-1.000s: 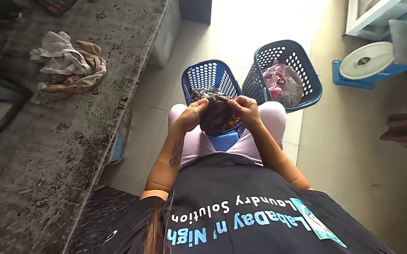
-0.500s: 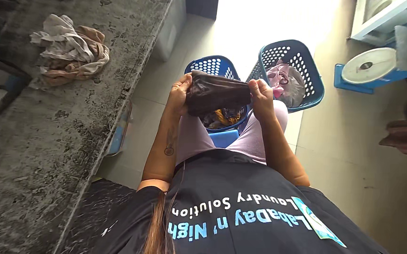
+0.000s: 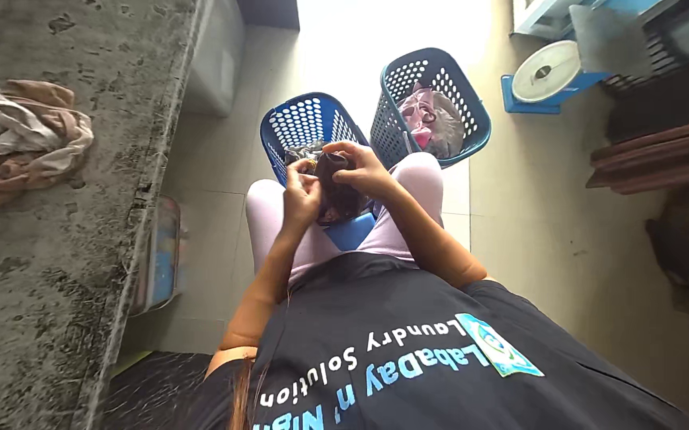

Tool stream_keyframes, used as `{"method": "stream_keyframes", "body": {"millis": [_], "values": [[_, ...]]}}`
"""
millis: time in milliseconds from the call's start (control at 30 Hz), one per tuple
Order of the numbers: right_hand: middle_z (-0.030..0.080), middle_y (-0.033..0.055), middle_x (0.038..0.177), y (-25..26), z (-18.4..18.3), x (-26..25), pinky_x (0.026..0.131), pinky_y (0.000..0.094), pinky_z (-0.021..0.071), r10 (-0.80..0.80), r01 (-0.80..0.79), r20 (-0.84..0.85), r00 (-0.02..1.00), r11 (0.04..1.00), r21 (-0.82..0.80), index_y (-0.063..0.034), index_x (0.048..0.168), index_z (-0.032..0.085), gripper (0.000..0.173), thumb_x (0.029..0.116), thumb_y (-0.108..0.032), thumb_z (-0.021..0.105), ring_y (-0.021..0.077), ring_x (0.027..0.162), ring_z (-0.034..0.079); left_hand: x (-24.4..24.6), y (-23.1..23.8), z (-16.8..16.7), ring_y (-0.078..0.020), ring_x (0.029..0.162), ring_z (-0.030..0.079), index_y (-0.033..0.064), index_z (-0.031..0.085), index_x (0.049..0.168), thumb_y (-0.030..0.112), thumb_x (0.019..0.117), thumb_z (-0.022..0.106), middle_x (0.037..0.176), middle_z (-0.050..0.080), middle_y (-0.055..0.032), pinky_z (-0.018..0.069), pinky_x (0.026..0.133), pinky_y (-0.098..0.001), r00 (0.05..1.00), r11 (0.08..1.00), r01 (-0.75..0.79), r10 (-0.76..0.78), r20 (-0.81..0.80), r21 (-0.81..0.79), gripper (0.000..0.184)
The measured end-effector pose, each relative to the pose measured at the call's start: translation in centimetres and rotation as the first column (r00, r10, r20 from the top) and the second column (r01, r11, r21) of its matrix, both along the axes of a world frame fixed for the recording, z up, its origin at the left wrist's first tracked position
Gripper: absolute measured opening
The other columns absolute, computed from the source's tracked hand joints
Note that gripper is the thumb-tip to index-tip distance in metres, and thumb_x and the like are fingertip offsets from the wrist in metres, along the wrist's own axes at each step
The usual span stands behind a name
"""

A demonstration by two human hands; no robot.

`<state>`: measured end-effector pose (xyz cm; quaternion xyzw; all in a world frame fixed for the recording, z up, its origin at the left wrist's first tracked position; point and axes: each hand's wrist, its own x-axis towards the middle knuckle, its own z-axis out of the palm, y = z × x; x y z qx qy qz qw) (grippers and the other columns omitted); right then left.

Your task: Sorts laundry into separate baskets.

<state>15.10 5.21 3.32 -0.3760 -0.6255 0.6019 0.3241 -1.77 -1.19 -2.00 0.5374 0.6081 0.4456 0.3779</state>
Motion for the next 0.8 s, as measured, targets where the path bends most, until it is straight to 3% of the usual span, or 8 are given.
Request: {"method": "stream_keyframes", "body": {"millis": [100, 167, 300, 433, 500, 600, 733, 800], "values": [[0.07, 0.0166, 0.118, 1.1, 0.1, 1.9, 0.088, 0.0375, 0.0601, 0.055, -0.067, 0.098, 0.994, 0.99, 0.122, 0.0028, 0.133, 0.059, 0.059, 0.0749, 0.013, 0.063, 0.0179, 0.1, 0.071, -3.3, 1.1, 1.4, -0.0147, 0.083, 0.071, -0.0038, 0.052, 0.133, 0.006, 0.0964, 0.054, 0.103, 0.072, -0.0111, 0.061, 0.075, -0.0341, 0.994, 0.99, -0.112, 0.113, -0.003, 0.091, 0.038], [0.072, 0.0168, 0.117, 1.3, -0.7, 2.0, 0.092, 0.0425, 0.0588, 0.026, -0.07, 0.226, 0.974, 0.979, 0.189, 0.0015, 0.13, 0.063, 0.053, 0.0779, 0.014, 0.063, 0.0218, 0.103, 0.071, -4.5, 1.3, 1.7, -0.0134, 0.088, 0.069, -0.0019, 0.057, 0.129, 0.007, 0.0949, 0.057, 0.102, 0.072, -0.0097, 0.0581, 0.079, -0.0322, 0.994, 0.991, -0.048, 0.059, -0.087, 0.123, 0.035], [0.073, 0.0171, 0.11, -0.5, -2.1, 0.1, 0.096, 0.0502, 0.0544, -0.018, -0.081, 0.345, 0.938, 0.959, 0.27, 0.0018, 0.116, 0.071, 0.025, 0.0924, 0.001, 0.063, 0.0275, 0.105, 0.07, -1.2, -0.1, 0.6, -0.0313, 0.115, 0.067, -0.0033, 0.049, 0.14, 0.023, 0.0869, 0.078, 0.123, 0.067, -0.0208, 0.0541, 0.1, -0.0538, 0.937, 0.961, 0.257, -0.274, -0.217, -0.106, 0.066], [0.075, 0.0122, 0.099, -1.0, -1.7, -0.7, 0.089, 0.0494, 0.0562, -0.014, -0.123, 0.378, 0.926, 0.933, 0.337, -0.0025, 0.108, 0.074, 0.018, 0.0999, -0.01, 0.06, 0.0245, 0.094, 0.072, 1.1, -0.4, -2.5, -0.0227, 0.094, 0.071, -0.0031, 0.048, 0.136, 0.017, 0.0929, 0.07, 0.107, 0.07, -0.0151, 0.0594, 0.086, -0.045, 0.996, 0.995, 0.063, -0.067, -0.052, -0.082, 0.052], [0.075, 0.011, 0.097, -0.2, -1.3, 0.2, 0.086, 0.0485, 0.0571, -0.049, -0.094, 0.366, 0.929, 0.928, 0.362, -0.0047, 0.111, 0.074, 0.02, 0.1015, -0.014, 0.059, 0.023, 0.09, 0.072, 0.2, 0.2, -1.7, -0.0175, 0.088, 0.07, -0.0033, 0.054, 0.13, 0.013, 0.0957, 0.067, 0.1, 0.071, -0.0126, 0.06, 0.083, -0.0389, 0.996, 0.997, 0.066, -0.065, 0.068, -0.025, 0.04], [0.068, 0.006, 0.077, 1.3, -1.1, 1.7, 0.071, 0.0424, 0.0538, -0.128, -0.015, 0.354, 0.926, 0.926, 0.376, -0.006, 0.106, 0.074, 0.024, 0.1034, -0.026, 0.06, 0.0167, 0.068, 0.062, -1.8, 1.3, 1.1, -0.0087, 0.087, 0.07, -0.0017, 0.066, 0.115, 0.011, 0.0988, 0.064, 0.098, 0.073, -0.0073, 0.0602, 0.082, -0.0296, 0.998, 0.989, 0.027, -0.036, 0.059, 0.148, 0.02], [0.073, 0.0129, 0.092, 4.5, -1.7, 3.2, 0.084, 0.0501, 0.0555, -0.187, -0.011, 0.475, 0.86, 0.924, 0.383, -0.0033, 0.108, 0.073, 0.026, 0.1039, -0.023, 0.056, 0.026, 0.086, 0.071, -4.4, 2.2, 2.2, -0.0052, 0.081, 0.067, 0.0008, 0.066, 0.117, 0.014, 0.1001, 0.064, 0.098, 0.071, -0.0061, 0.0579, 0.077, -0.0249, 0.985, 0.966, -0.151, 0.166, -0.056, 0.207, 0.022], [0.074, 0.0169, 0.103, 7.0, -2.0, 4.3, 0.093, 0.0565, 0.0531, -0.17, -0.048, 0.603, 0.779, 0.944, 0.328, -0.0037, 0.116, 0.072, 0.027, 0.1047, -0.02, 0.053, 0.0333, 0.1, 0.071, -5.6, 1.6, 0.5, -0.0155, 0.086, 0.068, 0.0059, 0.063, 0.124, 0.023, 0.103, 0.062, 0.105, 0.071, -0.0104, 0.0582, 0.08, -0.0363, 0.932, 0.969, -0.219, 0.242, -0.27, 0.113, 0.027]]}}
